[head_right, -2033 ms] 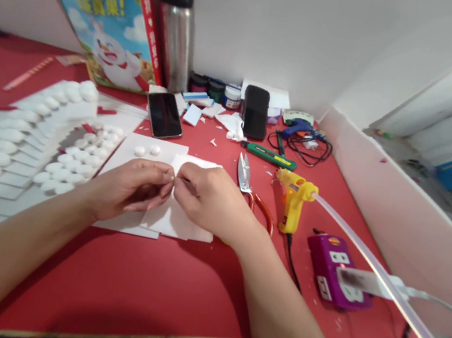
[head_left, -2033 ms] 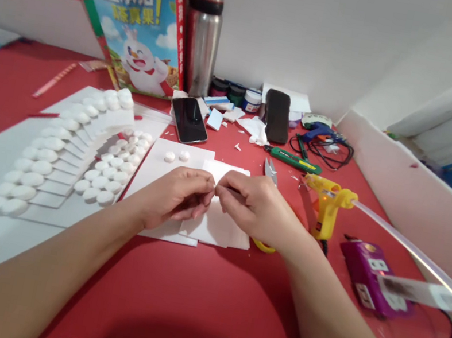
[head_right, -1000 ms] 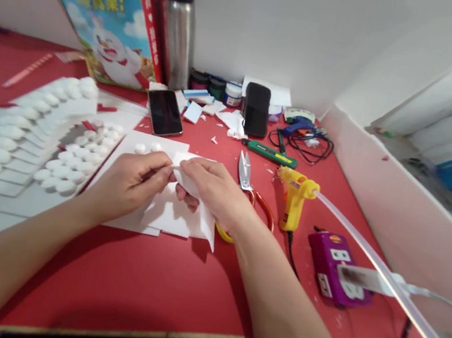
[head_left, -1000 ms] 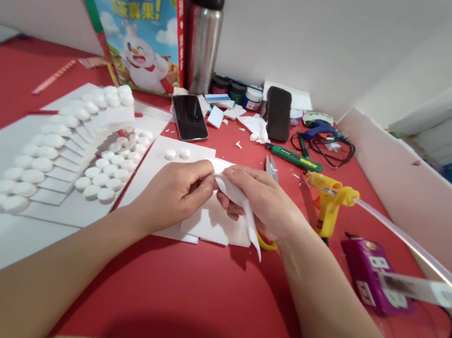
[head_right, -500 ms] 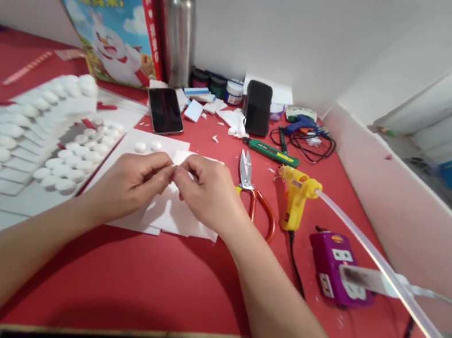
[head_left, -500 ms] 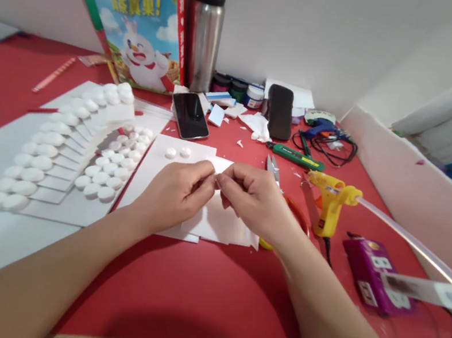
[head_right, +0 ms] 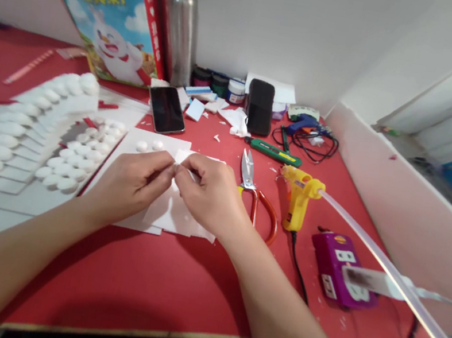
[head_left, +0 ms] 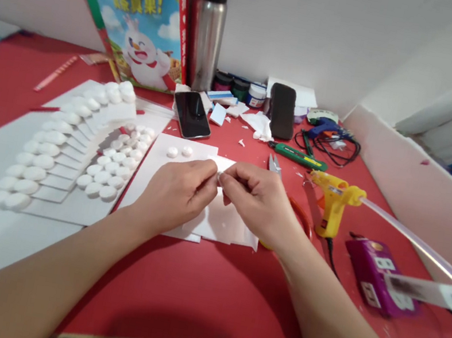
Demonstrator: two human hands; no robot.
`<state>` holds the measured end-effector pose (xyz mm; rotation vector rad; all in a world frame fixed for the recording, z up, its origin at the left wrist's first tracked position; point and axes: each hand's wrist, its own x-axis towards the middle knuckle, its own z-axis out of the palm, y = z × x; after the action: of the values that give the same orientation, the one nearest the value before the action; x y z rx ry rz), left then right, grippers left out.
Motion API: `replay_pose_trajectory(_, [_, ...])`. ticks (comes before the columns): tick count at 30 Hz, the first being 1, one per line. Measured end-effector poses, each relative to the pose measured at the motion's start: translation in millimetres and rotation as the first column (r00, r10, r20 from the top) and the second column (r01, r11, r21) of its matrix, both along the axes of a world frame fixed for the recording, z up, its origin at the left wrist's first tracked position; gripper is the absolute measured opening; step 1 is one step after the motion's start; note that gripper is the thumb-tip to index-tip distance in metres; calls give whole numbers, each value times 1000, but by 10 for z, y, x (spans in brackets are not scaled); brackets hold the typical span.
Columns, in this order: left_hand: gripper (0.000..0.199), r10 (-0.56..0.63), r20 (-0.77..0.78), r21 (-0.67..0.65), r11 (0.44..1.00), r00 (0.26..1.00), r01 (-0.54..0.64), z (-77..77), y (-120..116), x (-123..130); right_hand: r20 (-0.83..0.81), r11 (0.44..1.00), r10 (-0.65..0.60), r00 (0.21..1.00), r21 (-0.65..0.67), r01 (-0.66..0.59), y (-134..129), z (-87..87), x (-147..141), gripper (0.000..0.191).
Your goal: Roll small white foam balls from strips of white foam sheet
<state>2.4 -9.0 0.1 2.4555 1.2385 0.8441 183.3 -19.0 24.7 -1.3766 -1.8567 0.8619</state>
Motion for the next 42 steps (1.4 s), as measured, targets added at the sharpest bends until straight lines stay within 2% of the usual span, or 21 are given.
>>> replay_pose_trajectory(4, [27,18,-156,157,988,988,7,-9,-2,19,11,995,-94,996,14,94,4,-41,-29,25])
replay_pose_trajectory(8, [25,88,-344,372,927,935,50,-36,-13,45,21,987,-160,987,-7,160,-4,-59,-54,27])
replay_pose_trajectory(11, [20,136,-422,460,884,896,82,-60,-35,67,65,987,-158,985,3,158,-11,-69,-53,28])
replay_pose_trajectory(15, [22,156,-454,524,843,877,122,-54,-72,89,136,995,-99,986,22,97,-12,-61,-17,29])
replay_pose_trajectory(21, [20,156,-477,527,839,865,139,3,-83,85,133,999,8,991,-52,-1,-28,32,24,31])
replay_pose_trajectory(24, [22,113,-525,475,862,844,179,6,-61,83,93,992,-16,996,-123,27,-20,42,15,31])
replay_pose_trajectory(27, [25,91,-565,430,881,820,198,0,-38,79,-14,977,-54,998,-206,50,10,12,12,30])
replay_pose_trajectory(31, [25,91,-571,414,890,816,191,4,-23,65,-157,966,-31,987,-258,-11,42,-5,40,28])
replay_pose_trajectory(35, [26,112,-538,440,883,836,165,26,-29,68,-231,939,-8,973,-336,-72,34,34,51,29])
replay_pose_trajectory(40, [32,106,-510,503,842,854,195,14,-49,79,-286,922,-68,956,-384,-50,17,46,24,25])
replay_pose_trajectory(42, [35,88,-514,478,855,853,200,-7,-49,74,-322,921,-86,943,-386,-48,16,40,22,23])
